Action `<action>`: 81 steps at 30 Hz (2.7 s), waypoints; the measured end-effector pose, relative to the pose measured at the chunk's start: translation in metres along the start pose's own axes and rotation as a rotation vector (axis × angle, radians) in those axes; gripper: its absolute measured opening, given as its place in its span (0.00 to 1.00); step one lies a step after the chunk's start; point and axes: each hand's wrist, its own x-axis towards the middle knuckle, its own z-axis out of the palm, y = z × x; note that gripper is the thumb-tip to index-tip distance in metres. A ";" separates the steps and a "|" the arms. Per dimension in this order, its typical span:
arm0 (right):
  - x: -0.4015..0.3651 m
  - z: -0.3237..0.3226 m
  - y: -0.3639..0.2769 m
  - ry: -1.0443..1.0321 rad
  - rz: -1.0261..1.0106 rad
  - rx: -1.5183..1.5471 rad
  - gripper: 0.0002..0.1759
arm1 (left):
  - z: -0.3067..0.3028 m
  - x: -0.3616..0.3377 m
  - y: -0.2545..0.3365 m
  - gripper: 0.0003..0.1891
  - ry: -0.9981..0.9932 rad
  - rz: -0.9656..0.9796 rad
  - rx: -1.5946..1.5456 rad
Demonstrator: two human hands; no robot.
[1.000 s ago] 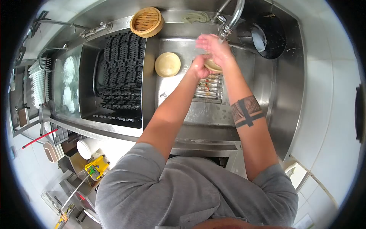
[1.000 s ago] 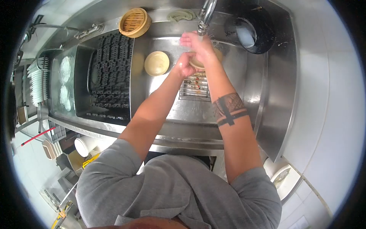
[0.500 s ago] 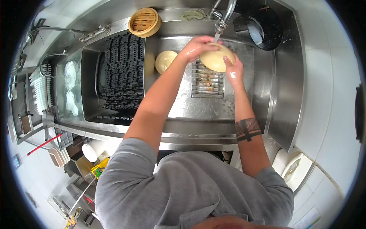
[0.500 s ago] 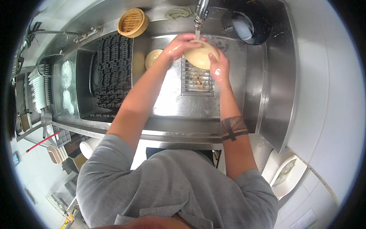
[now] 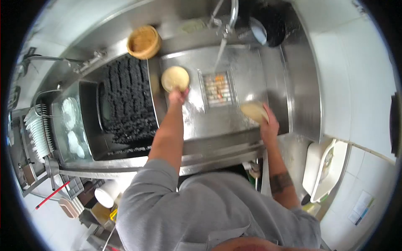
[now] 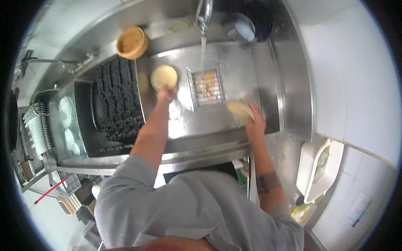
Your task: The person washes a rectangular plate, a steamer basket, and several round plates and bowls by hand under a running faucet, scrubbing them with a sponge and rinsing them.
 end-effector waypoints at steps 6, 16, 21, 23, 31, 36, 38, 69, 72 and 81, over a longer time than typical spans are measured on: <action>-0.044 -0.041 -0.043 0.238 0.028 0.087 0.24 | 0.046 -0.060 0.038 0.17 0.267 0.478 1.107; -0.103 -0.045 -0.083 0.362 0.285 0.459 0.21 | 0.016 -0.174 0.053 0.20 -0.538 -0.053 0.196; -0.118 -0.034 -0.087 0.259 0.474 0.761 0.22 | 0.005 -0.216 0.076 0.21 -0.692 -0.035 0.247; -0.107 -0.030 -0.079 0.153 0.582 0.708 0.24 | 0.010 -0.230 0.083 0.24 -0.688 -0.058 0.240; 0.002 0.091 0.037 -0.315 0.698 0.571 0.22 | 0.066 -0.216 0.079 0.29 -0.762 0.032 0.026; 0.008 0.216 0.071 -0.678 0.982 0.876 0.25 | 0.149 -0.183 0.086 0.27 -0.639 0.034 0.095; -0.002 0.282 0.102 -0.771 0.985 0.781 0.27 | 0.188 -0.176 0.097 0.26 -0.523 0.126 0.255; 0.228 0.090 -0.085 -0.047 -0.347 -0.179 0.16 | 0.197 -0.178 0.062 0.33 -0.737 -0.117 -0.091; 0.198 0.171 -0.070 0.078 -0.296 -0.204 0.15 | 0.202 -0.147 0.034 0.32 -0.719 0.021 0.011; 0.203 0.177 -0.009 -0.178 -0.629 -0.118 0.11 | 0.183 -0.147 0.039 0.28 -0.504 0.020 0.134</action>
